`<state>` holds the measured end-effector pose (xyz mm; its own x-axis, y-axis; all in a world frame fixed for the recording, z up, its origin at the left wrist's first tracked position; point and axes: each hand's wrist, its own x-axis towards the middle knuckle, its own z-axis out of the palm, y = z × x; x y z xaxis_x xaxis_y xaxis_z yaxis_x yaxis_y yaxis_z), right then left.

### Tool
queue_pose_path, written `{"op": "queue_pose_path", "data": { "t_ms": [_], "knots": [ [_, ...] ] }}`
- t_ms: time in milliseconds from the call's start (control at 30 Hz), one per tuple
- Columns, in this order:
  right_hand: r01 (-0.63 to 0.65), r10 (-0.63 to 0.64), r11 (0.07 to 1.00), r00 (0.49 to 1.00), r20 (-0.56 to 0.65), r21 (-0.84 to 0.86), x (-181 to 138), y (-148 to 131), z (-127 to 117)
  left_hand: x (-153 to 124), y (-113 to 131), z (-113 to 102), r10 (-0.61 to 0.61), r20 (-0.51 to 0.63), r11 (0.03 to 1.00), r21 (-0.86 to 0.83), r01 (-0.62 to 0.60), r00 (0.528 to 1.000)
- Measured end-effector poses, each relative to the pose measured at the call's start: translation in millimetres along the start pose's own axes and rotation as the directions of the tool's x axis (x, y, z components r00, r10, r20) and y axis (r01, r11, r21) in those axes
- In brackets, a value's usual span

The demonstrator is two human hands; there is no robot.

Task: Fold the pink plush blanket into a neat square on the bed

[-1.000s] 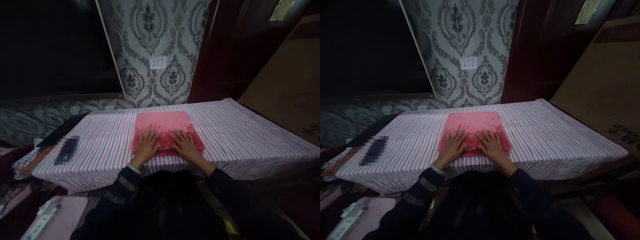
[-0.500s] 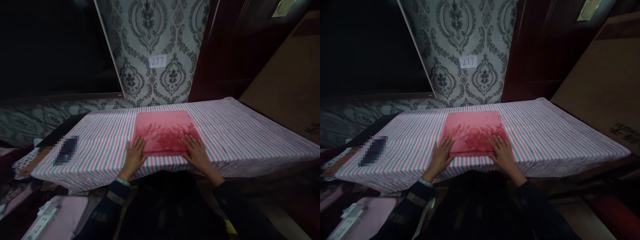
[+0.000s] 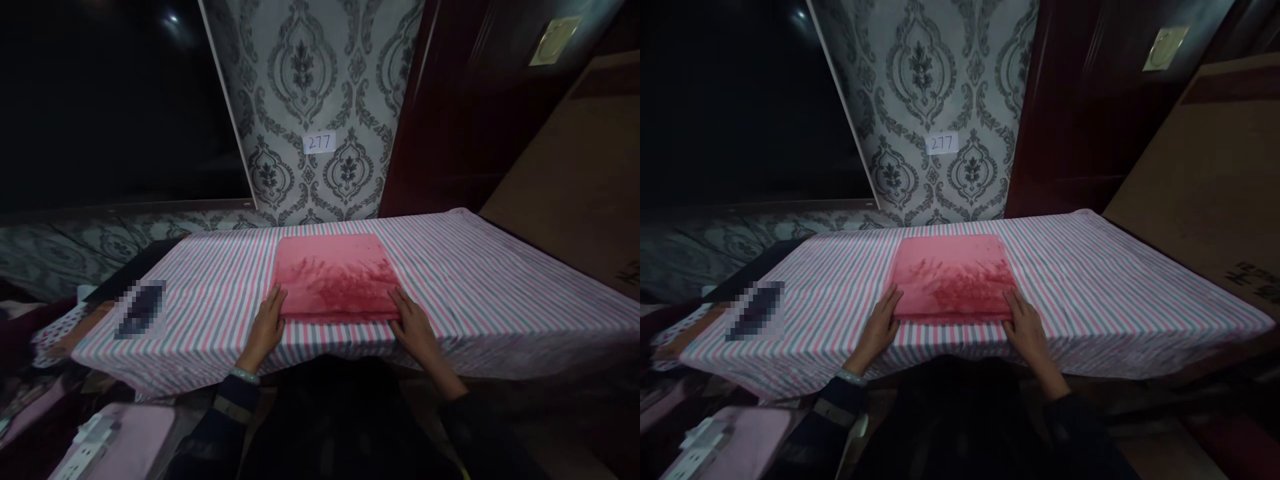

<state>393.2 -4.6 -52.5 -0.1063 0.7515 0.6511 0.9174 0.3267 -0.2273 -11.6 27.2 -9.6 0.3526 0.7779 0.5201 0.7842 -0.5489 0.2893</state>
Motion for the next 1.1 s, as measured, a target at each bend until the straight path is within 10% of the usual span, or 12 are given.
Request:
{"op": "queue_pose_path", "data": {
  "t_ms": [1100],
  "knots": [
    [0.012,0.003,0.994,0.991,-0.131,0.11,4.8,9.7,18.7,3.3,16.6,9.4,-0.256,-0.204,0.963,0.028,0.267,0.945]
  ]
}}
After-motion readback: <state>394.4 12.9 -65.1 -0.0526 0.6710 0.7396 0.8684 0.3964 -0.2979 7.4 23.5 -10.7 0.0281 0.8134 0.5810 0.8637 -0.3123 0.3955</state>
